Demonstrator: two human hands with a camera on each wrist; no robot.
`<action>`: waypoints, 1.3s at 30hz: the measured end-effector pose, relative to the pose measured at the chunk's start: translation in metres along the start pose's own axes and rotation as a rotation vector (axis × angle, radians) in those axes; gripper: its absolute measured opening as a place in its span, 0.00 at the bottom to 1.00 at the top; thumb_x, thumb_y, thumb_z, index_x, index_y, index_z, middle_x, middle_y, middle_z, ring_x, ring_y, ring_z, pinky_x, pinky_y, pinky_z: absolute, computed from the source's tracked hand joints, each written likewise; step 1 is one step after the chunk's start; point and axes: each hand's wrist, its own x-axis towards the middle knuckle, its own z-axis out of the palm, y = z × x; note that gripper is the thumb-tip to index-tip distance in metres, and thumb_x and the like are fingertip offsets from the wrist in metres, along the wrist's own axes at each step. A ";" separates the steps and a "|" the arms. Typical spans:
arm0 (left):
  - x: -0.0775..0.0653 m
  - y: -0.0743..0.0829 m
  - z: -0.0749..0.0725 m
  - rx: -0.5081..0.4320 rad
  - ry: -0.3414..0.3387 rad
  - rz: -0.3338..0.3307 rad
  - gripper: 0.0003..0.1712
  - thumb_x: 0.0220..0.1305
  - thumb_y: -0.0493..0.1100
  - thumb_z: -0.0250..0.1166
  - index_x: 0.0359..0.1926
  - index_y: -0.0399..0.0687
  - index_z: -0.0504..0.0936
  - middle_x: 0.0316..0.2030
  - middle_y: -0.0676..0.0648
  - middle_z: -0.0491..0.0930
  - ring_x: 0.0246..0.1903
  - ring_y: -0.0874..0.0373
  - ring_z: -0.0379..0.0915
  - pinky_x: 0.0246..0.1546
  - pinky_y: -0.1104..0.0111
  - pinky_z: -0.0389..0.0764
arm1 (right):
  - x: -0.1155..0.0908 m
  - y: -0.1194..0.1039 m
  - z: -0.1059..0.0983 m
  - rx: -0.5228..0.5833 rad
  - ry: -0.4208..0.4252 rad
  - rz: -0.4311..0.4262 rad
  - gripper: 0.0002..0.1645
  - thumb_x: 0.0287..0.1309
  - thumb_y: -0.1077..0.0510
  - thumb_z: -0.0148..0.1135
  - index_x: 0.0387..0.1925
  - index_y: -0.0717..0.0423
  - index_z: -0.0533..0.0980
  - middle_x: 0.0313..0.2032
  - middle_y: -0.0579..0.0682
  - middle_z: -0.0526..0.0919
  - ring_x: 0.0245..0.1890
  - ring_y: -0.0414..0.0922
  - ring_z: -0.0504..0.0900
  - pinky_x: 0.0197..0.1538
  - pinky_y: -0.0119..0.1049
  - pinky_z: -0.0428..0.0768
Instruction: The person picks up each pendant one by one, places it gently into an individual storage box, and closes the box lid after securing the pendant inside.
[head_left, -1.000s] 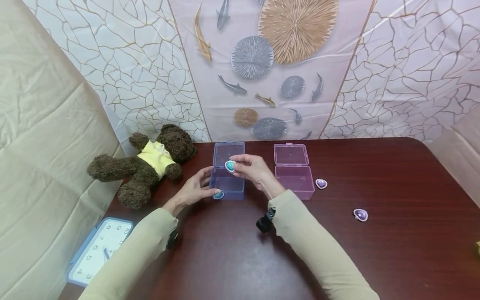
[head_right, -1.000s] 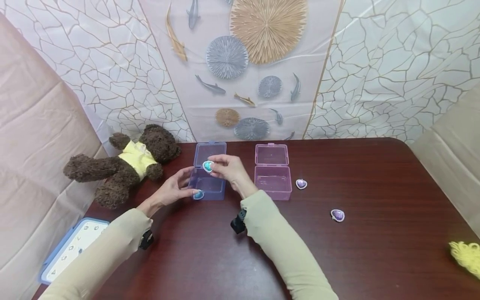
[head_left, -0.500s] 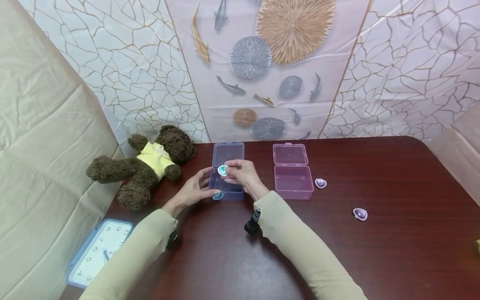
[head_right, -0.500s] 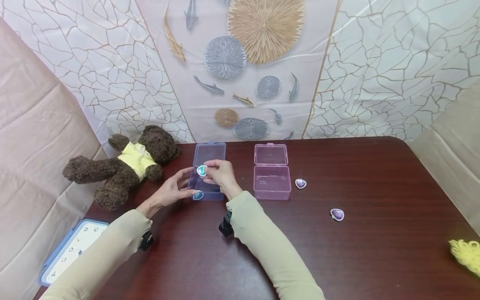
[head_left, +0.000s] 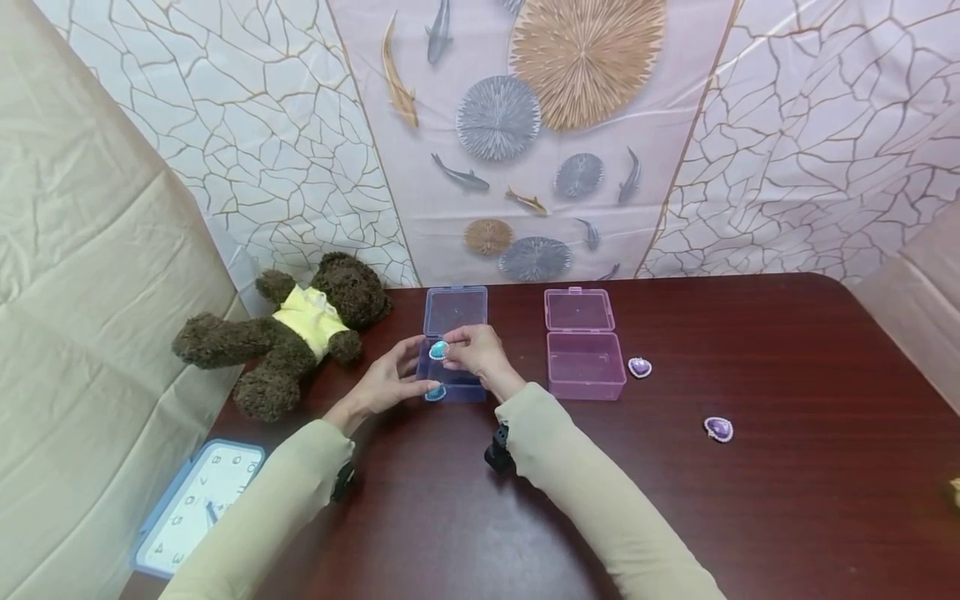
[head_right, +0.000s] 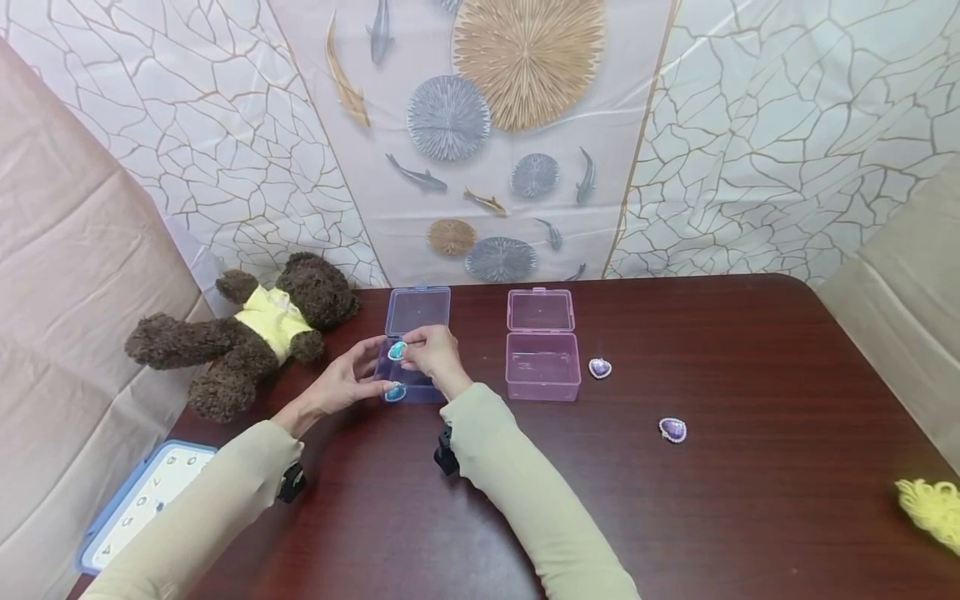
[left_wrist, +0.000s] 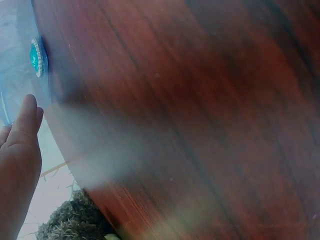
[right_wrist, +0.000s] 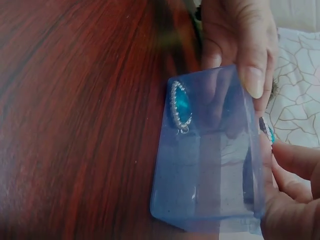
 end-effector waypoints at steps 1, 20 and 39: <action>0.000 0.000 0.000 0.004 0.000 -0.001 0.46 0.54 0.33 0.69 0.70 0.39 0.53 0.68 0.35 0.56 0.66 0.41 0.57 0.62 0.54 0.69 | 0.000 -0.001 0.000 -0.010 -0.001 0.005 0.13 0.57 0.71 0.59 0.45 0.71 0.77 0.35 0.61 0.82 0.22 0.38 0.80 0.39 0.36 0.85; 0.000 0.002 0.002 -0.004 -0.002 -0.016 0.46 0.54 0.34 0.69 0.69 0.40 0.54 0.66 0.36 0.59 0.65 0.43 0.59 0.61 0.54 0.69 | 0.003 -0.001 0.016 -0.093 0.032 0.075 0.14 0.60 0.73 0.52 0.46 0.69 0.78 0.34 0.58 0.81 0.31 0.46 0.79 0.45 0.42 0.84; 0.000 0.004 -0.001 0.020 -0.003 -0.016 0.47 0.54 0.34 0.69 0.70 0.38 0.52 0.67 0.34 0.57 0.66 0.42 0.58 0.61 0.54 0.69 | 0.004 -0.002 0.022 -0.105 0.050 0.119 0.14 0.59 0.74 0.52 0.46 0.71 0.78 0.37 0.64 0.82 0.30 0.48 0.82 0.41 0.37 0.85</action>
